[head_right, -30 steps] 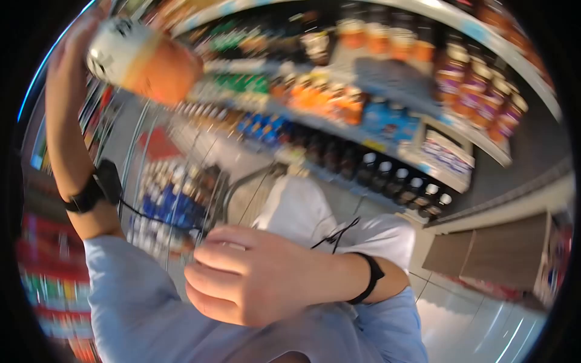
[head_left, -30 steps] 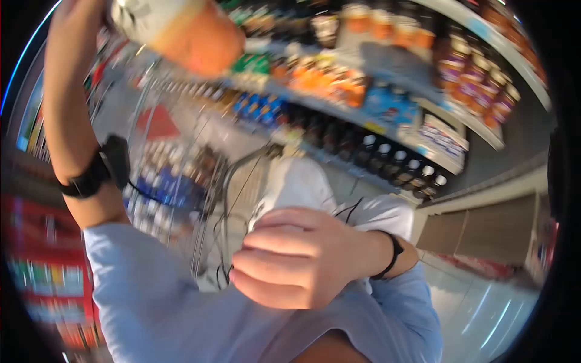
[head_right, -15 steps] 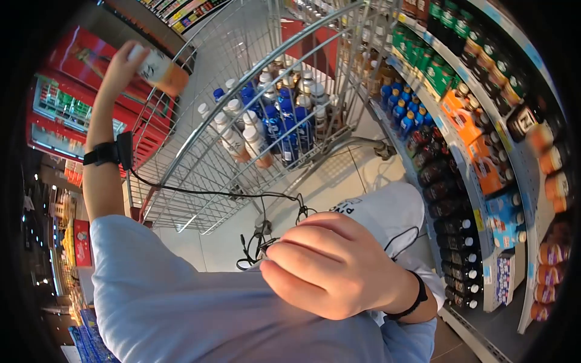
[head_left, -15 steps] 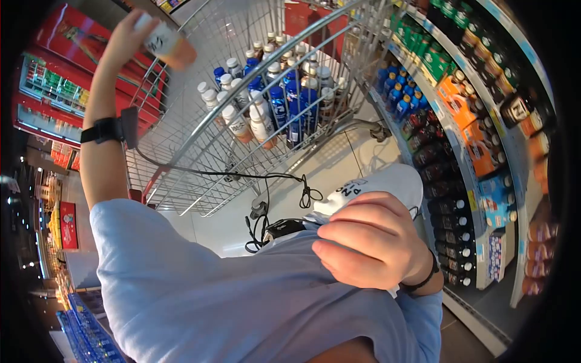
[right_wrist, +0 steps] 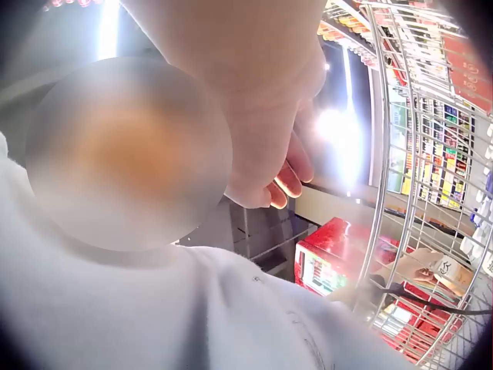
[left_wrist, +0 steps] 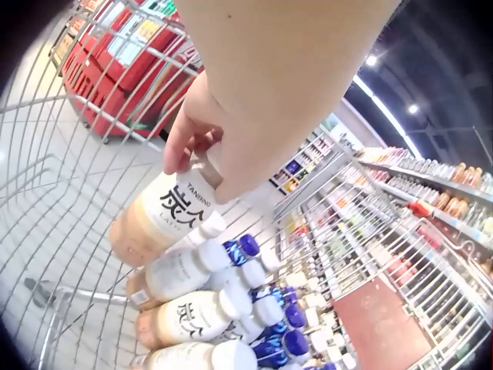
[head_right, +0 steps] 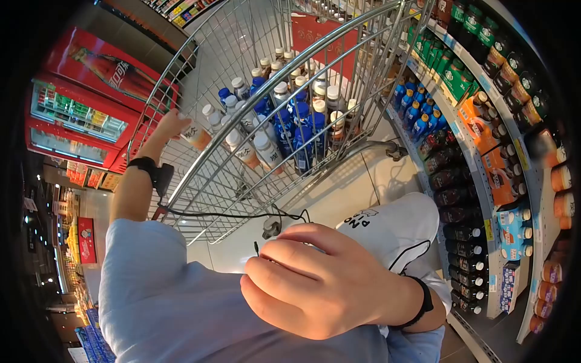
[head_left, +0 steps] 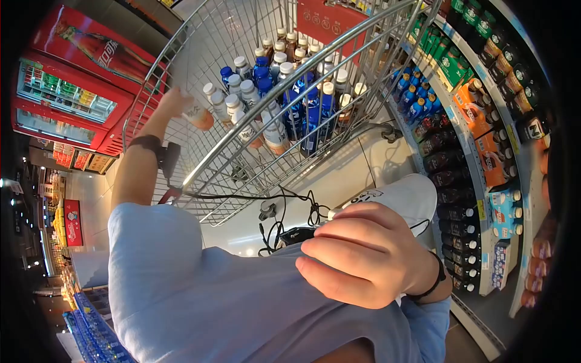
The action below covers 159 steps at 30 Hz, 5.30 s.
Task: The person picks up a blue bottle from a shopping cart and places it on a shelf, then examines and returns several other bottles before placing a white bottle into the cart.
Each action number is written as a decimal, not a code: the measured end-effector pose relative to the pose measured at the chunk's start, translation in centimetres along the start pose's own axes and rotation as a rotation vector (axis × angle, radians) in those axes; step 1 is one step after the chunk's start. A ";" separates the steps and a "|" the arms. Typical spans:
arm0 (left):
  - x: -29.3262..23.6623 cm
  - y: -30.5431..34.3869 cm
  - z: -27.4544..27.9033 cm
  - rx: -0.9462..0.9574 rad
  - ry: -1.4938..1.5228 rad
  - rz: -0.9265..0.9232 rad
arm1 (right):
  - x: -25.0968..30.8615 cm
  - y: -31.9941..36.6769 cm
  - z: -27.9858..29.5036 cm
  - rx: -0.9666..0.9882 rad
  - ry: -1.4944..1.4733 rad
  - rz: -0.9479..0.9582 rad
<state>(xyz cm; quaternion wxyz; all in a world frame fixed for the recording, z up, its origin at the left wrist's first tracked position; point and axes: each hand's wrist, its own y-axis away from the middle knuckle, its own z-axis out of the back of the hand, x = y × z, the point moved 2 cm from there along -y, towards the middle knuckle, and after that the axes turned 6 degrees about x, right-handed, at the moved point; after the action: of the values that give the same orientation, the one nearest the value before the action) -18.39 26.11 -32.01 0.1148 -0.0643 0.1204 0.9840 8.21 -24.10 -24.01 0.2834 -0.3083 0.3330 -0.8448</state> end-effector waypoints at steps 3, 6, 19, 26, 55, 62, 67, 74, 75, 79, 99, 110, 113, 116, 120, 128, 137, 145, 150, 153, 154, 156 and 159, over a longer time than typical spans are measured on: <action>-0.1 -0.4 -2.2 0.049 0.002 0.153 | -0.8 -1.2 -0.2 0.025 0.012 0.004; 2.0 -2.6 -5.0 -0.061 0.139 0.123 | -1.6 -1.9 -0.3 0.048 0.008 -0.016; 4.6 -6.4 -9.5 -0.077 0.049 0.038 | -2.8 -1.9 -0.6 0.009 0.003 -0.082; -2.3 -6.8 -0.5 -0.213 -0.303 -0.363 | -1.6 1.5 1.2 -0.057 0.044 -0.101; -83.9 52.1 -20.1 -0.144 0.509 -1.917 | 14.9 25.3 12.1 -0.562 0.691 -0.631; -90.1 54.4 -20.5 -0.121 0.232 -1.613 | 14.4 27.9 12.0 -0.575 0.684 -0.732; -93.1 53.4 -21.3 -0.198 0.298 -1.753 | 14.0 28.3 12.1 -0.536 0.692 -0.808; -90.8 52.2 -21.4 -0.099 0.354 -1.890 | 13.6 27.5 12.4 -0.519 0.697 -0.740; -88.1 52.4 -20.7 -0.091 0.375 -1.982 | 13.6 27.3 12.4 -0.513 0.740 -0.699; -80.9 50.7 -20.0 -0.234 0.548 -2.111 | 13.2 26.6 11.7 -0.532 0.733 -0.669; -31.7 27.9 21.3 -0.918 0.566 -1.300 | 2.5 12.3 3.7 -0.232 0.112 -0.165; -6.8 7.3 12.8 -0.468 0.131 -0.239 | -2.2 9.0 0.7 -0.168 0.022 -0.194; -2.5 3.1 7.5 -0.395 0.076 -0.251 | -2.7 8.4 0.1 -0.161 0.029 -0.225; -0.8 1.6 3.6 -0.286 0.087 -0.100 | -2.8 8.1 -0.1 -0.135 0.034 -0.267; 1.8 0.3 -1.1 -0.084 -0.025 -0.004 | -3.0 8.0 -0.3 -0.128 0.063 -0.316; 0.5 4.6 -6.6 0.126 0.247 0.101 | -2.2 7.9 -0.5 -0.111 0.076 -0.451; 1.3 0.8 -9.5 0.204 0.187 0.083 | -2.0 8.2 -0.5 -0.149 0.103 -0.474; -1.9 1.7 -7.9 0.262 -0.037 -0.151 | -1.6 9.2 -0.3 -0.195 0.103 -0.449; -3.5 0.7 -0.5 0.031 -0.097 -0.372 | -1.5 10.7 0.1 -0.254 0.103 -0.397; -9.2 5.1 5.6 -0.038 0.105 -0.399 | -0.8 11.3 0.6 -0.271 0.114 -0.371; -10.7 6.2 6.8 -0.096 0.128 -0.561 | -0.6 11.6 0.7 -0.273 0.112 -0.350; -15.2 9.9 9.5 -0.150 -0.031 -0.762 | -0.1 12.2 1.2 -0.279 0.137 -0.315; -22.9 16.6 12.4 -0.190 -0.070 -0.942 | 0.4 14.0 1.6 -0.319 0.173 -0.275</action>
<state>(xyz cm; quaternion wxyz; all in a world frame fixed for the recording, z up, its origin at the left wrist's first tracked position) -1.57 8.71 -12.82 0.5456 -0.0889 -0.0164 0.8332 12.91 -33.67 -33.21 0.0835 -0.3180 0.4401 -0.8356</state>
